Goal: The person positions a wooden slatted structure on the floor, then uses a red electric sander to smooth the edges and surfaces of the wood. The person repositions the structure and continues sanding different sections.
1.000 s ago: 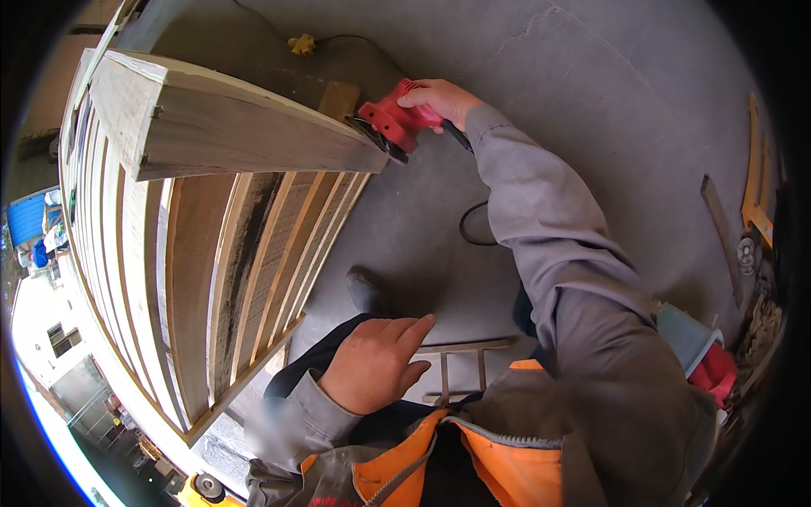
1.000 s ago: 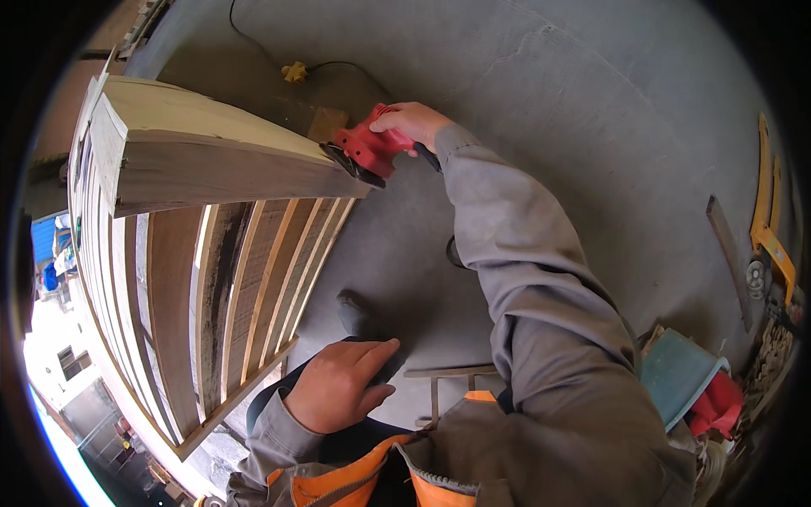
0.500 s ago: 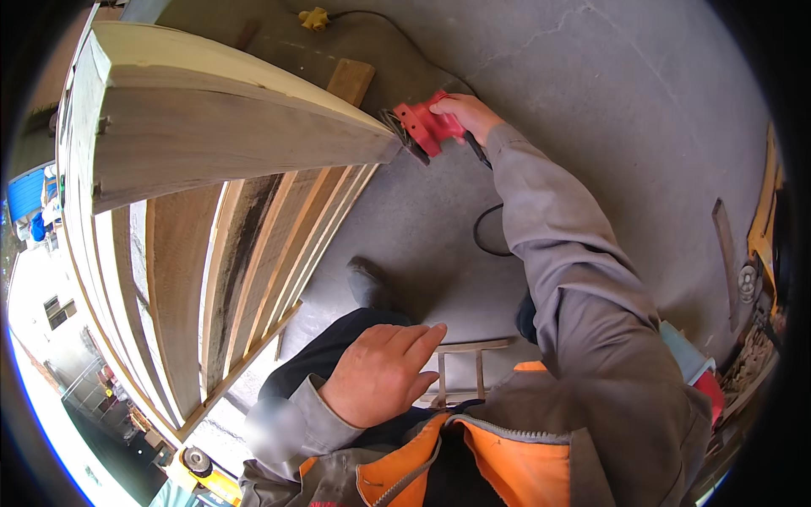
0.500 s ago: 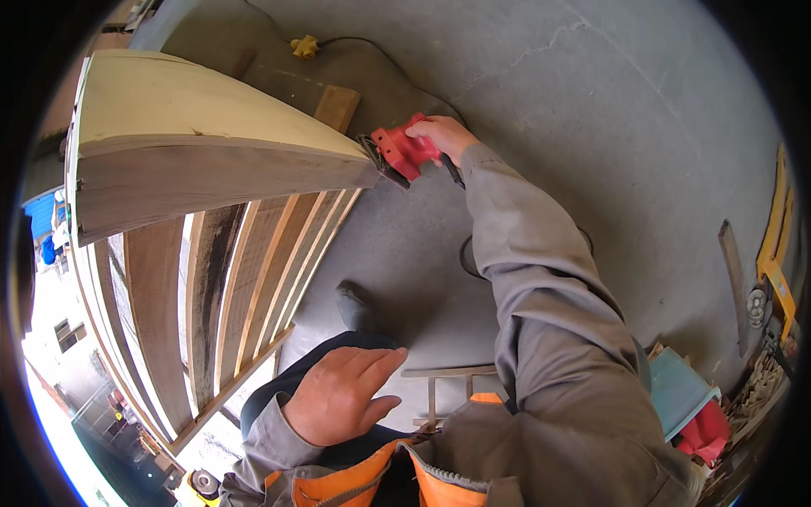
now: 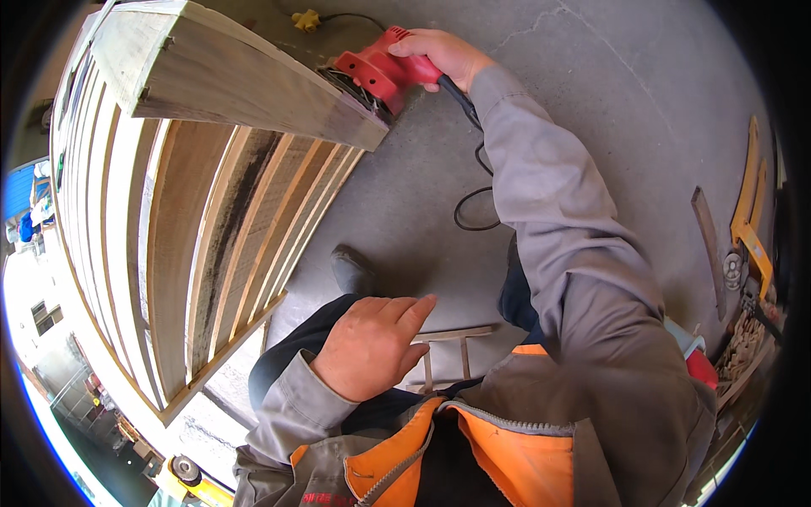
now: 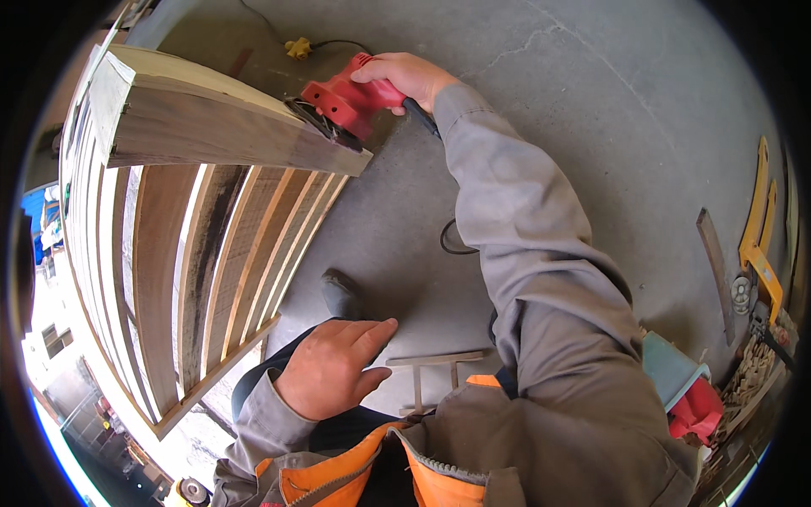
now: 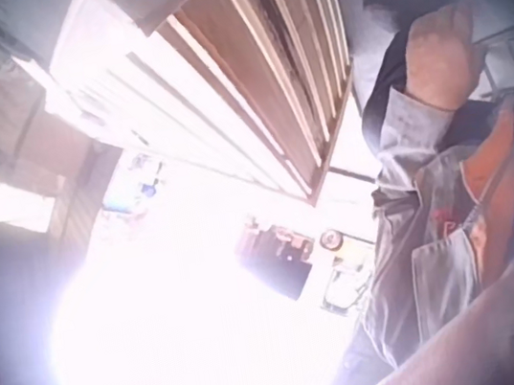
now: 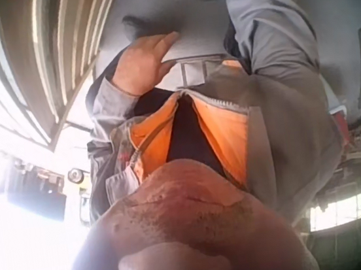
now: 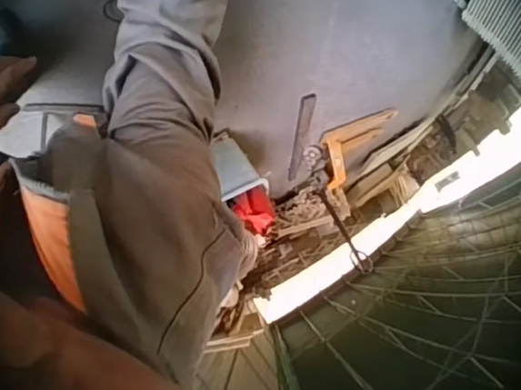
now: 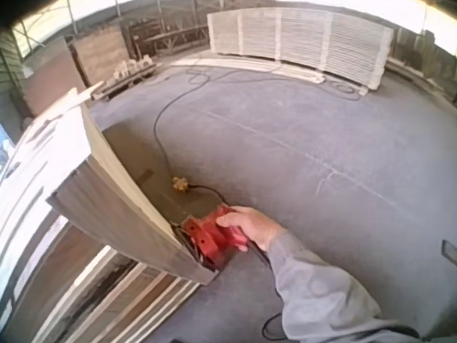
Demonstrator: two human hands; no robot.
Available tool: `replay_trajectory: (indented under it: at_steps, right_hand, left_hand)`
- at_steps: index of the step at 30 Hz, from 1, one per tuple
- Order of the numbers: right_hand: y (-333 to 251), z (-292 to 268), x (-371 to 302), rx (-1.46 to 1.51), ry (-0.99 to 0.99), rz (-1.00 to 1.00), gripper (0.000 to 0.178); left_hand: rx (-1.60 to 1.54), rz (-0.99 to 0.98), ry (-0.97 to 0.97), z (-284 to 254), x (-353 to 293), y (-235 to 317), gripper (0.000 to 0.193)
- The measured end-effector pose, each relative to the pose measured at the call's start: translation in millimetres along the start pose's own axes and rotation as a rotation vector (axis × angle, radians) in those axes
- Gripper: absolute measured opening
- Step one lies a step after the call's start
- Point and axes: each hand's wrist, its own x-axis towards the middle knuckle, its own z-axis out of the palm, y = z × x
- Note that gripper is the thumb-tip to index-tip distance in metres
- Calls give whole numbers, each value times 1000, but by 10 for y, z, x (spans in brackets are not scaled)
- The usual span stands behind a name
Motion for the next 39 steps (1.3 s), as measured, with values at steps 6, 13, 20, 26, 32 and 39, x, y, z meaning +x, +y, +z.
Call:
replay_trajectory:
  at_steps: [6,13,20,26,32,39]
  right_hand:
    - [850,-107,99,70,87,181,30]
    - [1705,-293,309,100,184,299,25]
    - [1918,-376,441,137,147,377,24]
    - [2013,-312,233,252,198,366,25]
    - [1602,-39,-87,207,244,316,25]
    - [1199,115,-510,350,203,104,31]
  left_hand:
    - [-47,4,-5,-1,-38,-17,62]
    - [-95,-22,-32,-14,36,-144,63]
    - [-101,-47,-46,-89,108,-182,62]
    - [-86,-29,-31,-55,26,-134,61]
    - [-49,-1,19,40,-188,3,61]
    - [11,20,28,156,-448,164,60]
